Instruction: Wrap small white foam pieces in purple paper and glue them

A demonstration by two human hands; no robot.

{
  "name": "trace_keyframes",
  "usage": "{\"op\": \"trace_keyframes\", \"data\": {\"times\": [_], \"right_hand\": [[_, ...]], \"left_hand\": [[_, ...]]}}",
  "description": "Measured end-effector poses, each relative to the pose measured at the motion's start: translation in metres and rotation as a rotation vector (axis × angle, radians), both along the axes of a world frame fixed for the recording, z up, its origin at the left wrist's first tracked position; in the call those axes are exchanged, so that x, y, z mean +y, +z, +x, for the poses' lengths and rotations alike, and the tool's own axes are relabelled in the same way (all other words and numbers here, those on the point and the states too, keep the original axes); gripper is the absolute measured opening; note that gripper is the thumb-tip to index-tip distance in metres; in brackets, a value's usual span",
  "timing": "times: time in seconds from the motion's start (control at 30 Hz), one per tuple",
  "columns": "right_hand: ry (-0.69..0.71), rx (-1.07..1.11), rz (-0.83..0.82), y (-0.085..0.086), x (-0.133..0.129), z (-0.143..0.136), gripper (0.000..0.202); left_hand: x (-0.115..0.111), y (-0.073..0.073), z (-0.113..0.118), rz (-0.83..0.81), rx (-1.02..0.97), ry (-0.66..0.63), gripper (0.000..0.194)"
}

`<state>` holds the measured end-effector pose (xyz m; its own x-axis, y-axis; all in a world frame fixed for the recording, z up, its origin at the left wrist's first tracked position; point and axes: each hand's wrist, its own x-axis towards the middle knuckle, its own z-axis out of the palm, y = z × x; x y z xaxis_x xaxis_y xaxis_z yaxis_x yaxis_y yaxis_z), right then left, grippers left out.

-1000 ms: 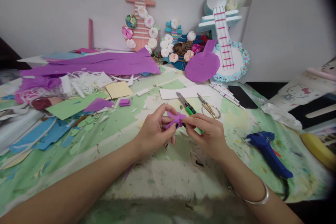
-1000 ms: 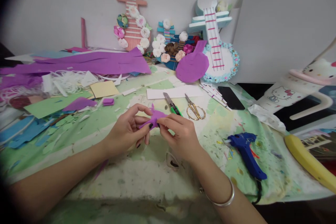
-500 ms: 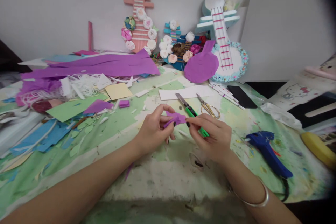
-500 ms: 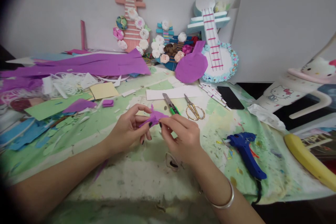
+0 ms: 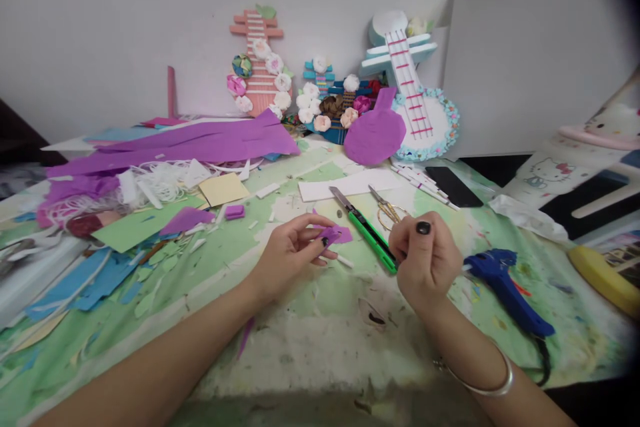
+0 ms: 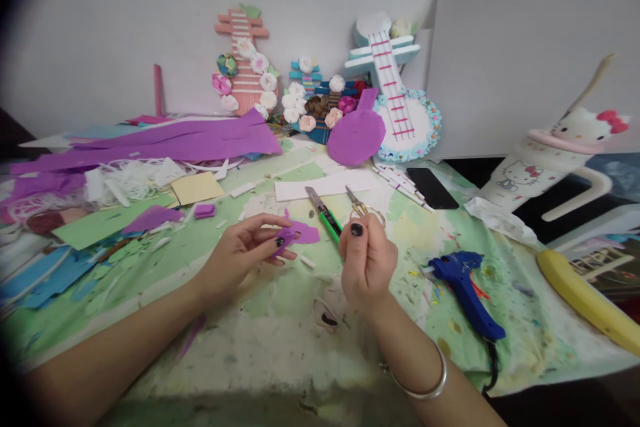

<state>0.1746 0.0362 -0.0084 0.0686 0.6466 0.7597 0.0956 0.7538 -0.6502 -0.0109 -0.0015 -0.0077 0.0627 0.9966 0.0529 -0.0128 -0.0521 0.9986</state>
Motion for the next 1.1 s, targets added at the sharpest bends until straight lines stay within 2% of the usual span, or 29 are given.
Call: {"op": "trace_keyframes", "data": {"times": [0.17,0.3,0.43,0.53,0.6,0.7,0.87,0.93,1.07,1.1], "right_hand": [[0.009,0.276,0.068,0.013,0.000,-0.001,0.018],[0.022,0.251,0.054,0.016,0.000,-0.001,0.005],[0.034,0.214,0.021,0.016,-0.002,0.001,0.007],[0.121,0.286,-0.021,0.018,-0.005,0.002,0.004],[0.179,0.336,-0.053,0.020,-0.006,0.003,0.010],[0.127,0.410,-0.027,0.022,-0.002,0.003,0.024],[-0.011,0.358,-0.014,0.019,0.006,0.003,0.039],[0.019,0.290,-0.052,0.016,0.006,0.003,0.035],[0.173,0.168,-0.096,0.008,0.002,0.002,0.006],[0.201,0.112,-0.106,0.006,0.002,0.002,0.009]], "left_hand": [[0.004,-0.006,-0.002,-0.007,-0.044,0.126,0.022],[0.009,-0.011,-0.006,0.049,0.028,0.217,0.020],[0.017,-0.011,-0.016,0.130,0.084,0.318,0.021],[0.023,-0.009,-0.026,0.161,0.103,0.412,0.024],[0.026,-0.006,-0.031,0.144,0.079,0.477,0.027],[0.030,-0.004,-0.037,0.109,-0.035,0.530,0.036],[0.029,-0.004,-0.036,0.066,-0.251,0.448,0.042],[0.025,-0.003,-0.031,0.072,-0.246,0.377,0.042],[0.012,0.003,-0.016,0.014,-0.163,0.204,0.036],[0.009,0.005,-0.012,-0.004,-0.143,0.165,0.035]]}}
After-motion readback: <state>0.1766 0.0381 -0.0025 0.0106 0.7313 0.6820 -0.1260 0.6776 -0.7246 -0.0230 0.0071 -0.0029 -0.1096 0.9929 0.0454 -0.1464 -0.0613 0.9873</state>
